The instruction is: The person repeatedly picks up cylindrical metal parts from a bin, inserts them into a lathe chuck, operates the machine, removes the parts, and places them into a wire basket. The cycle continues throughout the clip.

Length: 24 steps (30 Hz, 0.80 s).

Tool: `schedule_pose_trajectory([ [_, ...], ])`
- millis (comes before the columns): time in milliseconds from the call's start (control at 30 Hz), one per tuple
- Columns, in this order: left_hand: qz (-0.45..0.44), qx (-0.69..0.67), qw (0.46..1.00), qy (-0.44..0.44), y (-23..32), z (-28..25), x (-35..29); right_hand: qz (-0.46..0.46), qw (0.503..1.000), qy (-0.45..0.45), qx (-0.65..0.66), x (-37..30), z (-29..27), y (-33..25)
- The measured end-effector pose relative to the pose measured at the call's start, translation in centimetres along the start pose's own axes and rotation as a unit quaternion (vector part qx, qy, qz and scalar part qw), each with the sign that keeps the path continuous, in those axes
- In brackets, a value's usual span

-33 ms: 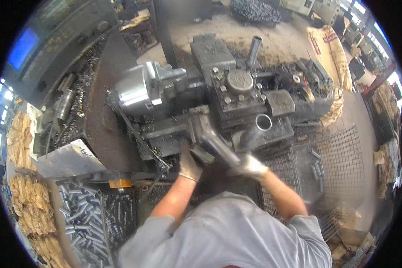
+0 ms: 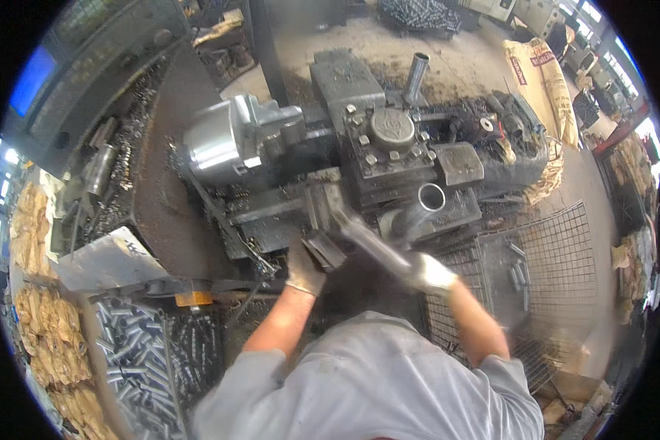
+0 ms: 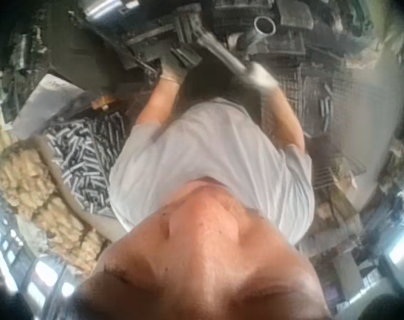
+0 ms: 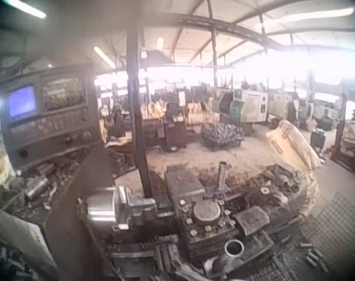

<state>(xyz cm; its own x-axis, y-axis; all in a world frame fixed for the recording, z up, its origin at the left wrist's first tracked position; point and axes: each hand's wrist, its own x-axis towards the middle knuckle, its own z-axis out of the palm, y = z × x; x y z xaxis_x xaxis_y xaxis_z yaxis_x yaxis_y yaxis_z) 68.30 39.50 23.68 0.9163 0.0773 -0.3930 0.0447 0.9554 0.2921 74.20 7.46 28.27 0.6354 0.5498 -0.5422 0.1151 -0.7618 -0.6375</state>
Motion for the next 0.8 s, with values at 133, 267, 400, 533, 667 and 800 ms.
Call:
schedule_pose_trajectory([
  [133,-0.023,-0.068,0.997,0.022,3.1,-0.4,-2.4,0.275,0.959,0.055,-0.046,-15.4,-6.9,12.0],
  [267,-0.054,-0.043,0.989,-0.134,4.3,-0.9,-3.1,0.344,0.892,0.252,-0.152,-19.2,-8.8,16.0],
  [400,-0.059,-0.011,0.996,-0.059,3.5,0.4,-3.1,-0.024,0.890,0.450,-0.071,-8.3,-8.0,6.0],
  [533,-0.027,0.139,0.987,-0.079,2.9,2.7,-4.9,-0.093,0.948,0.293,0.081,1.5,-6.7,-8.0],
  [667,-0.094,0.195,0.973,0.073,2.8,4.1,-6.8,-0.349,0.888,0.274,-0.123,3.5,-2.5,-13.9],
  [800,0.000,0.167,0.984,0.054,4.2,2.7,-5.6,-0.193,0.937,0.173,-0.232,7.7,2.8,-13.8],
])
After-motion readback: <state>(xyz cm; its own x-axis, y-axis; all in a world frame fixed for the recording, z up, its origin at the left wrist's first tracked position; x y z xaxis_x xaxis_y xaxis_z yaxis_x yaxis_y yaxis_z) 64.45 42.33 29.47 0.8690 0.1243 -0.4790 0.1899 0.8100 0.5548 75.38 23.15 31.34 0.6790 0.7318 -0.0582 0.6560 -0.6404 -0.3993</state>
